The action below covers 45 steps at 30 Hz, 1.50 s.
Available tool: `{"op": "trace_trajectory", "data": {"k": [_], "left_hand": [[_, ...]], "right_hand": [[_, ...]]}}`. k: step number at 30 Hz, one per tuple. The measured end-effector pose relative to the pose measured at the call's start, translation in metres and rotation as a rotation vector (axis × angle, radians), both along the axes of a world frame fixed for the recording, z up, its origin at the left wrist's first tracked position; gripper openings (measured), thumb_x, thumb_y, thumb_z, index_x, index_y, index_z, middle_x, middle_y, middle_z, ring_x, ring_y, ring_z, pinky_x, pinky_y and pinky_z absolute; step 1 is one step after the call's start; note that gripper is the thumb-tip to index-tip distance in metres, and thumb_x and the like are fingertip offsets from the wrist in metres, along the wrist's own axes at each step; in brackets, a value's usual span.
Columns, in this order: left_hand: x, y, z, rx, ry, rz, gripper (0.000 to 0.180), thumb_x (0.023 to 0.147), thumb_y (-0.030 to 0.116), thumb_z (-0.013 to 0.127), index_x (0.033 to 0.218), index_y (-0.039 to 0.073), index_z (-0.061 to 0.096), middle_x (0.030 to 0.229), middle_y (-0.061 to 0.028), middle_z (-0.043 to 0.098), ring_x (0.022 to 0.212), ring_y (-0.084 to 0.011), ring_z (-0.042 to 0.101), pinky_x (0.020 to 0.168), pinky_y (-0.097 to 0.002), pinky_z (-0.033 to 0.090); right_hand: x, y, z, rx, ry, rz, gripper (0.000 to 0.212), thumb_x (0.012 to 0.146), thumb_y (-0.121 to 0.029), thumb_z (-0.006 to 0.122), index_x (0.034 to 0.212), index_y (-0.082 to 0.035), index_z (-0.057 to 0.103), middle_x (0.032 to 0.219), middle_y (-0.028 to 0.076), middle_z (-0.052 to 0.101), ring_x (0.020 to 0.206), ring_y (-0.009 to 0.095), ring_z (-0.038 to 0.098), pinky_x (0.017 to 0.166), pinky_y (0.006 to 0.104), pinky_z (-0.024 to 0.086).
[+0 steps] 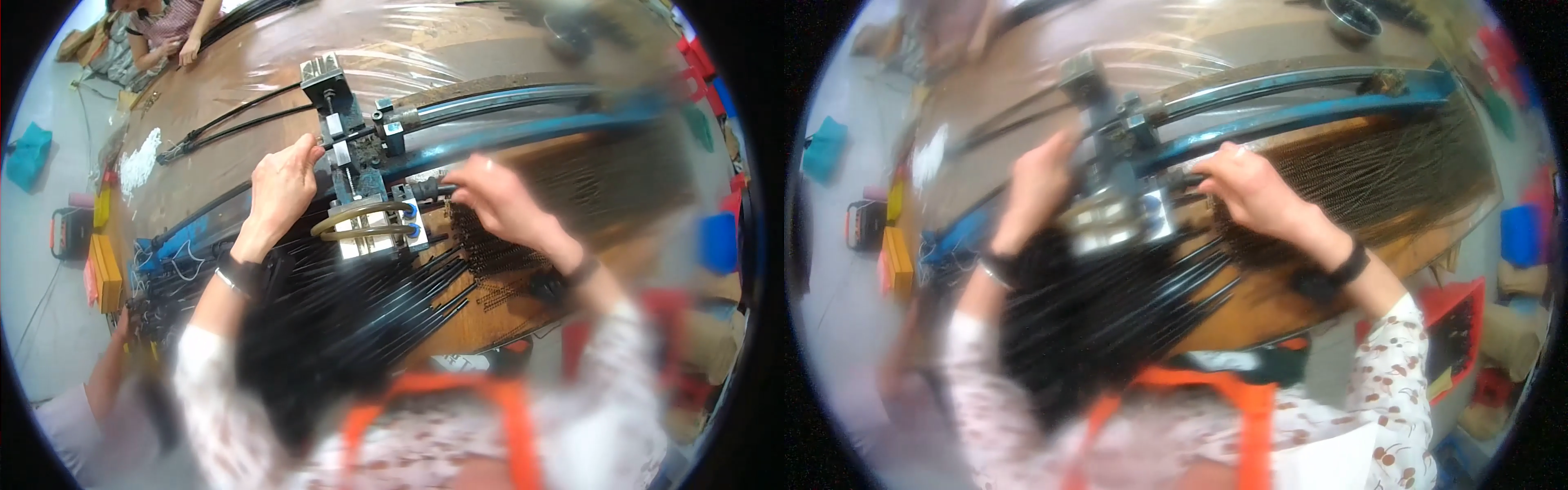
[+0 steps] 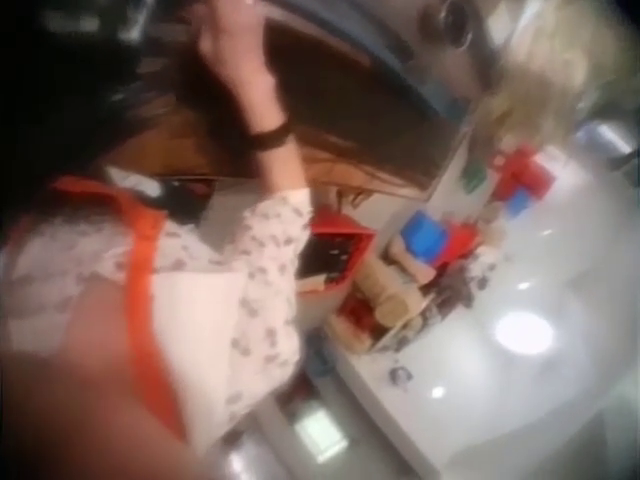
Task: Assembling long black plastic industrial components into a machine fixture on a workbench.
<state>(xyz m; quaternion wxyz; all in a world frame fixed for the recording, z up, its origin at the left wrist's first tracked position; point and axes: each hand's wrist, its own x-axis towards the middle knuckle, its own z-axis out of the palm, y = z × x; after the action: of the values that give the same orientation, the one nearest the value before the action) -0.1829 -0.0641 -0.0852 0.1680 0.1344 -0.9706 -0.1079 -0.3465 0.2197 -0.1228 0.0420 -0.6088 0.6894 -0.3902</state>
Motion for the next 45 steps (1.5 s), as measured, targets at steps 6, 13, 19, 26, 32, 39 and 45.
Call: {"op": "trace_trajectory", "data": {"k": [6, 13, 19, 26, 32, 39, 45], "left_hand": [[0.001, -0.03, -0.01, -0.237, -0.128, 0.028, 0.017, 0.097, 0.014, 0.055, 0.108, 0.005, 0.064, 0.099, -0.0216, 0.069, 0.089, -0.0415, 0.065, 0.074, -0.0449, 0.052], [0.038, -0.113, 0.0, -0.58, 0.025, -0.173, 0.021, 0.093, 0.005, 0.059, 0.114, 0.006, 0.064, 0.104, -0.0157, 0.068, 0.096, -0.0343, 0.064, 0.083, -0.042, 0.051], [0.067, -0.023, 0.017, -0.64, -0.125, 0.001, 0.015, 0.093, 0.015, 0.059, 0.107, 0.015, 0.067, 0.103, -0.0037, 0.065, 0.101, -0.025, 0.06, 0.087, -0.0429, 0.039], [0.108, 0.146, 0.002, -0.094, -0.199, -0.031, 0.01, 0.084, 0.02, 0.069, 0.084, 0.014, 0.061, 0.086, -0.0026, 0.053, 0.088, -0.0235, 0.052, 0.08, -0.0399, 0.036], [0.124, 0.182, -0.033, -0.091, -0.192, 0.073, 0.018, 0.082, 0.023, 0.072, 0.09, 0.011, 0.061, 0.091, -0.0047, 0.053, 0.092, -0.0245, 0.051, 0.081, -0.0402, 0.036], [0.127, 0.186, -0.041, -0.041, -0.194, 0.119, 0.021, 0.082, 0.024, 0.072, 0.09, 0.008, 0.06, 0.09, -0.0058, 0.053, 0.089, -0.0253, 0.05, 0.078, -0.0403, 0.036], [0.129, 0.187, -0.023, 0.019, -0.15, 0.052, 0.013, 0.086, 0.014, 0.062, 0.099, 0.011, 0.06, 0.082, -0.0041, 0.058, 0.078, -0.0218, 0.06, 0.053, -0.0347, 0.053]], "right_hand": [[-0.029, -0.031, -0.022, -0.058, 0.021, 0.029, 0.027, 0.091, -0.025, 0.068, 0.106, -0.003, 0.063, 0.084, 0.017, 0.064, 0.079, 0.035, 0.063, 0.071, 0.0428, 0.05], [0.064, 0.125, 0.004, 0.555, 0.522, 0.345, 0.032, 0.063, -0.029, 0.075, 0.08, -0.011, 0.054, 0.075, 0.004, 0.055, 0.08, 0.023, 0.057, 0.067, 0.0373, 0.045], [0.069, 0.108, -0.001, 0.644, 0.39, 0.297, 0.03, 0.064, -0.021, 0.073, 0.087, -0.013, 0.055, 0.084, 0.004, 0.054, 0.089, 0.024, 0.056, 0.07, 0.0377, 0.044], [0.064, 0.095, -0.003, 0.619, 0.43, 0.502, 0.035, 0.062, -0.021, 0.076, 0.089, -0.012, 0.054, 0.087, 0.005, 0.056, 0.089, 0.025, 0.058, 0.074, 0.0379, 0.048], [0.071, 0.077, -0.017, 0.482, -0.078, 0.229, 0.022, 0.078, -0.007, 0.064, 0.099, -0.008, 0.056, 0.087, 0.014, 0.061, 0.083, 0.035, 0.062, 0.069, 0.0444, 0.051], [0.06, 0.068, -0.019, 0.551, -0.106, -0.002, 0.02, 0.093, -0.013, 0.061, 0.111, -0.005, 0.065, 0.091, 0.017, 0.069, 0.084, 0.034, 0.069, 0.071, 0.0402, 0.055], [0.058, 0.037, -0.018, 0.254, -0.232, 0.214, 0.025, 0.096, -0.016, 0.06, 0.115, -0.001, 0.067, 0.088, 0.016, 0.07, 0.081, 0.029, 0.069, 0.071, 0.0375, 0.054]]}}
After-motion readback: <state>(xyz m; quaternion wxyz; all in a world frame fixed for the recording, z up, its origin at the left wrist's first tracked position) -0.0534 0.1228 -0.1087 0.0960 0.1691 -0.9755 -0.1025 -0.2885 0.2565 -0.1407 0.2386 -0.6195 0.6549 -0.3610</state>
